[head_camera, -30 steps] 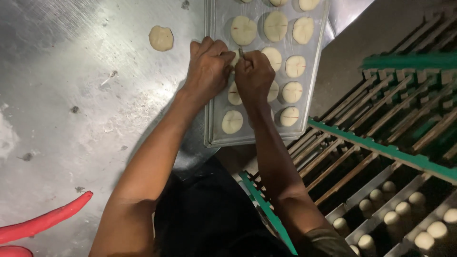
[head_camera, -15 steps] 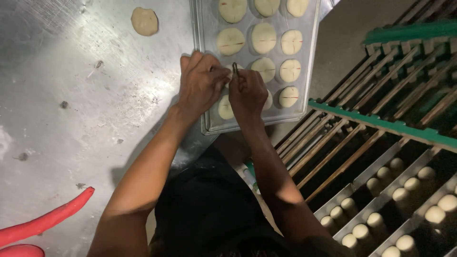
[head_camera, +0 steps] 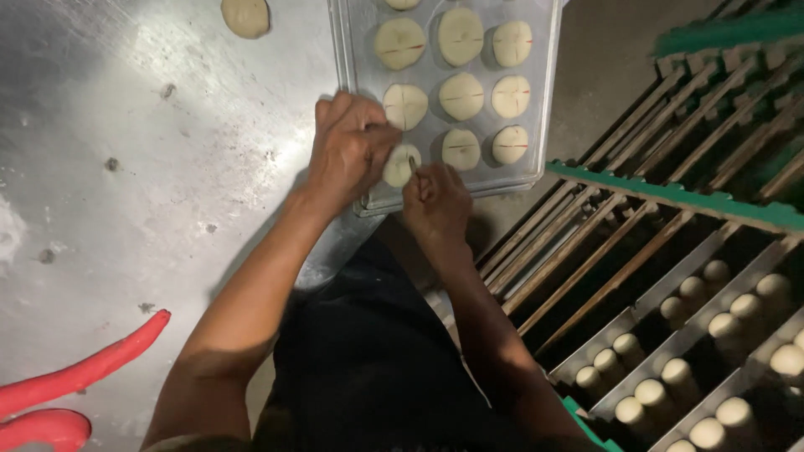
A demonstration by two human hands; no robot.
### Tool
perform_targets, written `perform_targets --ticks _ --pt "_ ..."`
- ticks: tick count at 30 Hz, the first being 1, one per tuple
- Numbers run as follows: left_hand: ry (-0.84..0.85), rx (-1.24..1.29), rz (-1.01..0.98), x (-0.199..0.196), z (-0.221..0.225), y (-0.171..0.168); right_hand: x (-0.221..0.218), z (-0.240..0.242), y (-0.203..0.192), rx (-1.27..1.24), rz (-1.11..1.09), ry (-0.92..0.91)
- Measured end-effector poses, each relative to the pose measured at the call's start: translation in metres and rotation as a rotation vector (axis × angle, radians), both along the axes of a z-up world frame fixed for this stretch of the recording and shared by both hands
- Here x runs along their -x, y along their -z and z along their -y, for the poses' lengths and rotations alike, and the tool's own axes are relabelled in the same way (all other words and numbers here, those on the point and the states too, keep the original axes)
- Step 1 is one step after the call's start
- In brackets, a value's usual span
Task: Prepare and shape dough for baking, including scoring and applying egg wash.
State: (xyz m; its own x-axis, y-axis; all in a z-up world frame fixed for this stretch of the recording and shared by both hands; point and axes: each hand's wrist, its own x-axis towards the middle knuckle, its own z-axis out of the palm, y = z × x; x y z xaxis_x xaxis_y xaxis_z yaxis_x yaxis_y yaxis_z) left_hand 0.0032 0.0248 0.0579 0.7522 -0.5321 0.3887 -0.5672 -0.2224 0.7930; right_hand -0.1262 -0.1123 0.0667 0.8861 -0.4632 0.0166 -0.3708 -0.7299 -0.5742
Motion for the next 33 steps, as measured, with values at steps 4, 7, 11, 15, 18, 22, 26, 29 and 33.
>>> perform_targets --ticks 4,7,11,15,18,22,26,29,33 --pt "0.081 -0.067 0.03 0.022 -0.005 -0.014 0.01 -0.001 0.011 -0.078 0.131 -0.036" --pt "0.026 -0.111 0.023 0.026 -0.002 -0.011 0.039 0.009 0.01 0.0 0.148 -0.184" --pt "-0.069 -0.027 0.014 0.007 0.015 -0.009 0.03 0.049 -0.011 0.027 0.044 -0.131" --pt "-0.137 -0.03 0.173 -0.03 0.057 -0.001 -0.059 0.106 0.008 0.264 0.237 -0.034" --pt "-0.176 -0.049 0.208 -0.062 0.092 0.011 -0.13 0.129 0.015 0.185 0.323 -0.056" --pt "-0.198 -0.105 0.279 -0.092 0.113 0.017 -0.172 0.139 0.013 0.118 0.347 -0.072" --pt "-0.076 -0.163 0.164 -0.087 0.11 0.026 -0.155 0.137 0.009 0.066 0.199 0.0" --pt "-0.076 -0.164 0.213 -0.081 0.106 0.025 -0.137 0.133 0.016 0.089 0.131 0.074" --pt "-0.045 -0.234 0.174 -0.071 0.112 0.028 -0.141 0.132 0.034 0.181 0.29 -0.067"
